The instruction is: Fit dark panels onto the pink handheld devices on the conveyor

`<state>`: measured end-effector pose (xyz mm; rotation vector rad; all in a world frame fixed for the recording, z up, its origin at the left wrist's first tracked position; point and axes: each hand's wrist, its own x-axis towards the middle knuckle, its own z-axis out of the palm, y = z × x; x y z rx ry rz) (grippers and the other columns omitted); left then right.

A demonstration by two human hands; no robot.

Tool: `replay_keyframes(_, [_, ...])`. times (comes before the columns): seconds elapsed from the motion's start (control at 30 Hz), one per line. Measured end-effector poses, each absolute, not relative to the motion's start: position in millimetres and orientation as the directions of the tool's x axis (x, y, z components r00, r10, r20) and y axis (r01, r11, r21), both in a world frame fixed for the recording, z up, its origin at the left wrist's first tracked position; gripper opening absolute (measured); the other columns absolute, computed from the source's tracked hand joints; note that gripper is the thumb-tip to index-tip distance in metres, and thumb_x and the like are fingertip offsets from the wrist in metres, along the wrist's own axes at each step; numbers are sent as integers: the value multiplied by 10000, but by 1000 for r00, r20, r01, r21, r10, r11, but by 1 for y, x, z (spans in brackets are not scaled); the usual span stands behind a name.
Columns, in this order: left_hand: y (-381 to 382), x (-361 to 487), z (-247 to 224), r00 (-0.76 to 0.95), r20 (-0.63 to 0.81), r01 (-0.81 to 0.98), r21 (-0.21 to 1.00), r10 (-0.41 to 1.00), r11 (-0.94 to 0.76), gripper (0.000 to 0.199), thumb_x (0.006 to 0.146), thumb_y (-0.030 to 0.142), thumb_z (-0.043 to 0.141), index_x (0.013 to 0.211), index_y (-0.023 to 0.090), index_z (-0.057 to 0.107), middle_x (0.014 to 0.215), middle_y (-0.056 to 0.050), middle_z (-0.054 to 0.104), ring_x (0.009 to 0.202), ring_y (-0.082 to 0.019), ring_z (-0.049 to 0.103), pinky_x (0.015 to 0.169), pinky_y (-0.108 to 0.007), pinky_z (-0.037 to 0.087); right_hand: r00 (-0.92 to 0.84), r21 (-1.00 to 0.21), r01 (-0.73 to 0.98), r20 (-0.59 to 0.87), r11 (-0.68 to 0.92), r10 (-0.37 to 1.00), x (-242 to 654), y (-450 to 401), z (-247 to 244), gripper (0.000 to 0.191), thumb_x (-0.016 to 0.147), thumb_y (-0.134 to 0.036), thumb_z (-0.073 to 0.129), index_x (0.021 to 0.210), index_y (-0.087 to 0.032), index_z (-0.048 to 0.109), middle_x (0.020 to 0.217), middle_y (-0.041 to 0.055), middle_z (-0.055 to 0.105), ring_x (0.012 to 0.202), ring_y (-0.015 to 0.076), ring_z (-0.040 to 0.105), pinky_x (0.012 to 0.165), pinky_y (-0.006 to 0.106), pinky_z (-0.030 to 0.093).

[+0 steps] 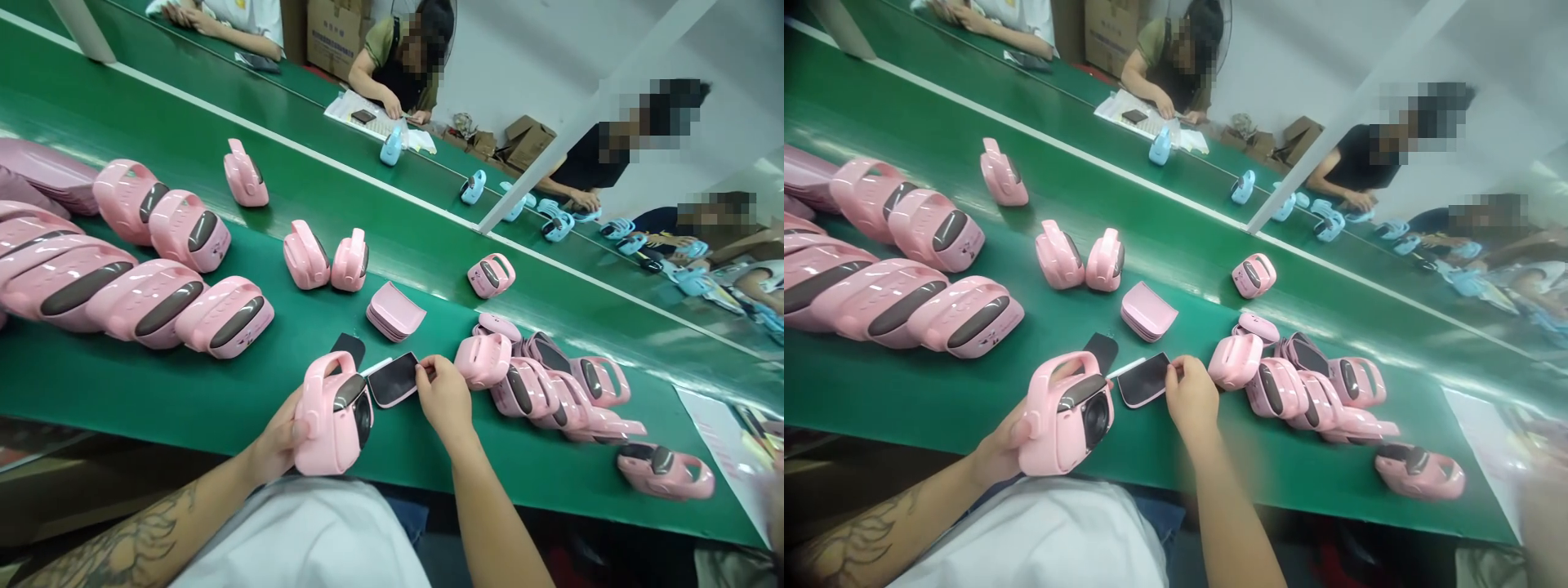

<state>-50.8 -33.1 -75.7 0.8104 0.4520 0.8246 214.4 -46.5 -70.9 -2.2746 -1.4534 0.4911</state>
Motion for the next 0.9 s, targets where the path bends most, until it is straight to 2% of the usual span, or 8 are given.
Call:
replay_keyframes(0.17, [-30,-39,-75,564,-83,-475,782,822,405,923,752,692,794,1518,262,511,1139,-139,677,972,-356,694,746,-443,582,336,-487,806,-92,-337,937,215,-52,-64,219,1015,-386,490,958,-258,658,898,43,791,763,241,723,654,321,431])
replay_keyframes(0.3, [-31,-34,-74,564,-83,-506,752,821,423,875,785,660,773,1516,262,505,1210,-147,653,990,-362,700,736,-446,589,349,-422,839,-66,-343,935,212,-58,-65,271,1019,-376,446,998,-239,678,850,86,783,745,279,708,643,332,362])
replay_keyframes(0.4, [-32,-35,-76,555,-114,-487,759,824,433,933,752,666,809,1541,275,499,1301,-161,646,1041,-384,699,770,-465,601,377,-402,841,-45,-362,925,211,-64,-63,301,1020,-393,426,1056,-230,676,845,103,782,757,297,715,656,340,376])
replay_keyframes(0.53, [-30,-42,-73,561,-107,-439,803,821,404,950,741,688,834,1541,281,523,1447,-176,613,1134,-415,691,831,-476,610,519,-591,672,-54,-447,853,221,-70,-50,187,975,-434,529,976,-271,620,910,71,803,841,288,751,718,352,471])
replay_keyframes(0.63, [-26,-46,-64,514,-78,-458,817,854,351,913,768,660,846,1547,308,529,1475,-156,616,1187,-424,690,909,-508,611,621,-728,477,-118,-493,775,228,-73,-40,202,955,-485,592,947,-285,563,829,28,767,740,255,717,701,357,510])
replay_keyframes(0.7, [-23,-44,-58,491,-107,-447,821,864,355,974,749,688,862,1582,322,516,1485,-148,628,1249,-445,672,979,-542,600,622,-768,413,-156,-490,767,226,-72,-37,229,963,-511,599,964,-288,546,751,-5,710,657,231,662,658,352,512])
replay_keyframes(0.8, [-19,-36,-54,493,-140,-401,839,859,367,1123,673,779,863,1610,268,515,1398,-170,689,1259,-475,663,1022,-578,583,604,-824,340,-178,-453,777,211,-69,-37,260,980,-539,600,981,-285,541,694,-34,643,599,202,614,618,338,514])
replay_keyframes(0.9, [-14,-26,-54,431,-120,-368,882,894,295,1104,651,770,871,1577,263,546,1333,-152,708,1204,-452,670,989,-555,592,607,-885,254,-168,-390,776,190,-67,-37,282,991,-555,598,1004,-280,539,736,-16,693,616,197,659,614,330,538])
